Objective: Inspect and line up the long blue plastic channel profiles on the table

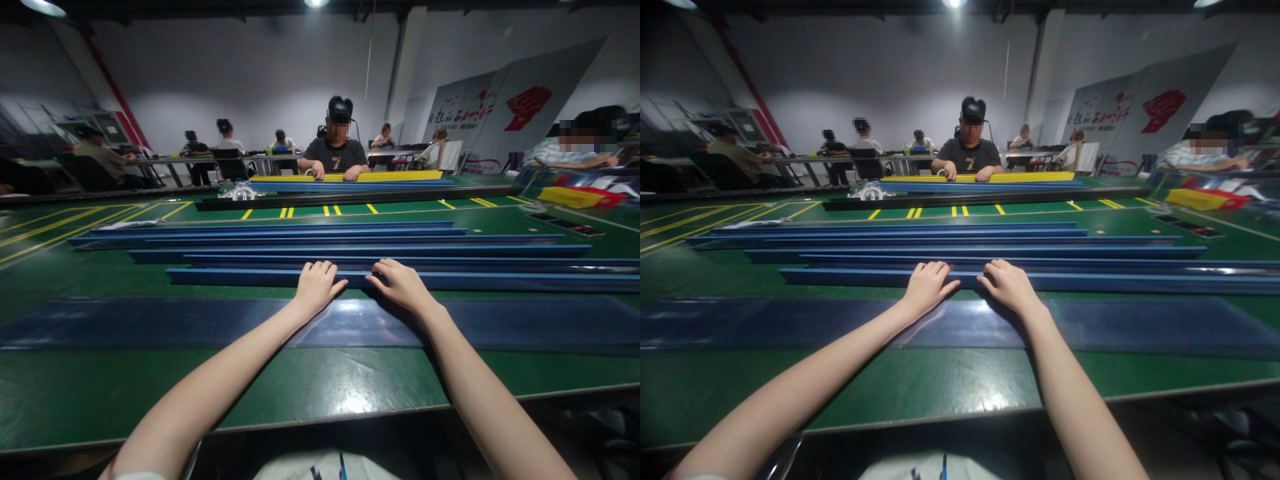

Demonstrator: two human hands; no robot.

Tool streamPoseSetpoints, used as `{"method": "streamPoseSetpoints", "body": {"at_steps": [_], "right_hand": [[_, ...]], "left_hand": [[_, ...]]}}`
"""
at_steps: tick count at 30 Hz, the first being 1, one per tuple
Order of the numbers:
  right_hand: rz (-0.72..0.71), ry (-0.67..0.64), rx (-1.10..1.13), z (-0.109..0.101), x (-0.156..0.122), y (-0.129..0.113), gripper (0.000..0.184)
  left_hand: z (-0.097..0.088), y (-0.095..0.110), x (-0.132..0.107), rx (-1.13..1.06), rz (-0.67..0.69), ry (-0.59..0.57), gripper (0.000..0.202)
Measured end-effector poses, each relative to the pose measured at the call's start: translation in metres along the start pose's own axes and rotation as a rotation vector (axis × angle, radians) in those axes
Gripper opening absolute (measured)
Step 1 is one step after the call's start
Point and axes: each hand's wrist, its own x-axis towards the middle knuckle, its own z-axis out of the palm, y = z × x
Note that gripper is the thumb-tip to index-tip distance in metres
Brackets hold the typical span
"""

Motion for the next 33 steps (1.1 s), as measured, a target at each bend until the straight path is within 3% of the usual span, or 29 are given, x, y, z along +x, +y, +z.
{"method": "streamPoseSetpoints", "body": {"at_steps": [33], "right_hand": [[0.002,0.0,0.004,0.0018,0.0004,0.0013,0.021]], "left_hand": [[0.0006,0.0,-0.0001,0.01,0.003,0.022,0.034]]}}
